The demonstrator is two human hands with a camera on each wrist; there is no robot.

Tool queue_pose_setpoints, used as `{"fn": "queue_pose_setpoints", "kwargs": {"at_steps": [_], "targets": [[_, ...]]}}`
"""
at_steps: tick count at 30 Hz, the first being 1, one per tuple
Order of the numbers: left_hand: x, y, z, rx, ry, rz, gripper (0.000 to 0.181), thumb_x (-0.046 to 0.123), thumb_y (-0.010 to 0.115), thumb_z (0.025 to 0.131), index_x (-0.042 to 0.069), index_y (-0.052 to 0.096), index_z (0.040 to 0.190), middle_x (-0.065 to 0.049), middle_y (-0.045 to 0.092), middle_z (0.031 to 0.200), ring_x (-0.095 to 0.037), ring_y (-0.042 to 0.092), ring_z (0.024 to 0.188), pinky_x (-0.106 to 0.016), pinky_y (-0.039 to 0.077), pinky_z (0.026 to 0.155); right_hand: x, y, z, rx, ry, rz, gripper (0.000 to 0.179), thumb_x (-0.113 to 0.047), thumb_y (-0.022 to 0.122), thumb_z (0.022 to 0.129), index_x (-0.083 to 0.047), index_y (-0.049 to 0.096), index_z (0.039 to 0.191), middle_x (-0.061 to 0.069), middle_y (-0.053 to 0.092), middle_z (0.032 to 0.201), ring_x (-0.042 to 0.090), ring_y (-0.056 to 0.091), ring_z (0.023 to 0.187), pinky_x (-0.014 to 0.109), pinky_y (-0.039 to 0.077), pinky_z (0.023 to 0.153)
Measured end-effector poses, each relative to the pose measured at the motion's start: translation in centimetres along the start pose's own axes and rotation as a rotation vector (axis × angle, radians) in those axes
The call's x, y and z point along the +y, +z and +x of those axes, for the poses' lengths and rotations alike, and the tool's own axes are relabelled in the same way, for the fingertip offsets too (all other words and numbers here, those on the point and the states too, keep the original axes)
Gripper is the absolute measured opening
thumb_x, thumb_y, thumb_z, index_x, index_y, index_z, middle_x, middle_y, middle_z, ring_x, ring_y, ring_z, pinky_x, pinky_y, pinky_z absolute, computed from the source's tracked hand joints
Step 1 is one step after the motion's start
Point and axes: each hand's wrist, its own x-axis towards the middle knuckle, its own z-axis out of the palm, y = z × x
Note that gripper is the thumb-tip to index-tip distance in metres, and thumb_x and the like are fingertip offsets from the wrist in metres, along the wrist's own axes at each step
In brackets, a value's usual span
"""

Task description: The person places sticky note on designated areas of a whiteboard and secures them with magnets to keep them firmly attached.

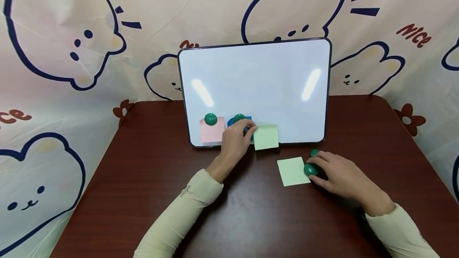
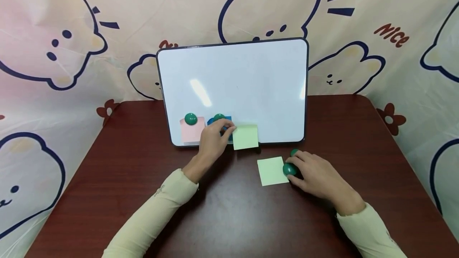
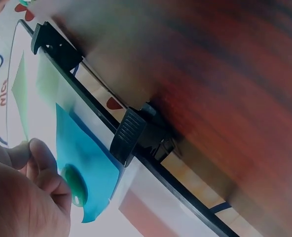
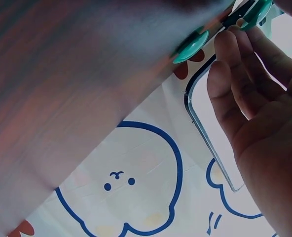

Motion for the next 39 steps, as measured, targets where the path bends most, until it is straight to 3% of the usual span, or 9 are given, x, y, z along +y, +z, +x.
{"fn": "queue_pose_setpoints", "kwargs": {"at_steps": [13,21,27,39], "targets": [[-0.2,0.5,0.9,0.063,-0.01,0.076,0.013,0.023,0.07,0.094,0.01,0.073,0.095,-0.003,0.074,0.09,-0.013,0.069,0.074,-0.025,0.055,0.061,-0.1,-0.4,0.3,-0.014,0.007,0.014,0.042,-0.034,0.08,0.083,-0.014,0.068,0.117,0.003,0.064,0.113,0.017,0.063,0.092,0.041,0.058,0.079],[-0.2,0.7,1.2,0.053,0.009,0.092,0.013,0.02,0.069,0.095,0.008,0.073,0.096,-0.005,0.075,0.093,-0.016,0.072,0.08,-0.027,0.058,0.068,-0.1,-0.5,0.5,-0.011,-0.005,0.011,0.043,-0.034,0.08,0.083,-0.01,0.068,0.117,0.006,0.064,0.114,0.019,0.064,0.094,0.043,0.058,0.081],[-0.1,0.9,1.3,0.06,0.003,0.083,0.013,0.02,0.069,0.094,0.008,0.073,0.096,-0.005,0.075,0.092,-0.015,0.072,0.079,-0.027,0.058,0.067,0.0,-0.6,0.5,-0.012,-0.008,0.015,0.043,-0.034,0.08,0.083,-0.01,0.068,0.116,0.005,0.064,0.113,0.019,0.064,0.094,0.043,0.058,0.081],[0.2,1.5,1.5,0.063,0.004,0.149,0.014,0.023,0.07,0.094,0.01,0.075,0.096,-0.003,0.076,0.093,-0.014,0.072,0.08,-0.026,0.058,0.067,0.0,-0.5,0.1,-0.021,0.003,0.021,0.041,-0.033,0.081,0.083,-0.014,0.068,0.117,0.004,0.064,0.113,0.018,0.063,0.094,0.042,0.058,0.08]]}}
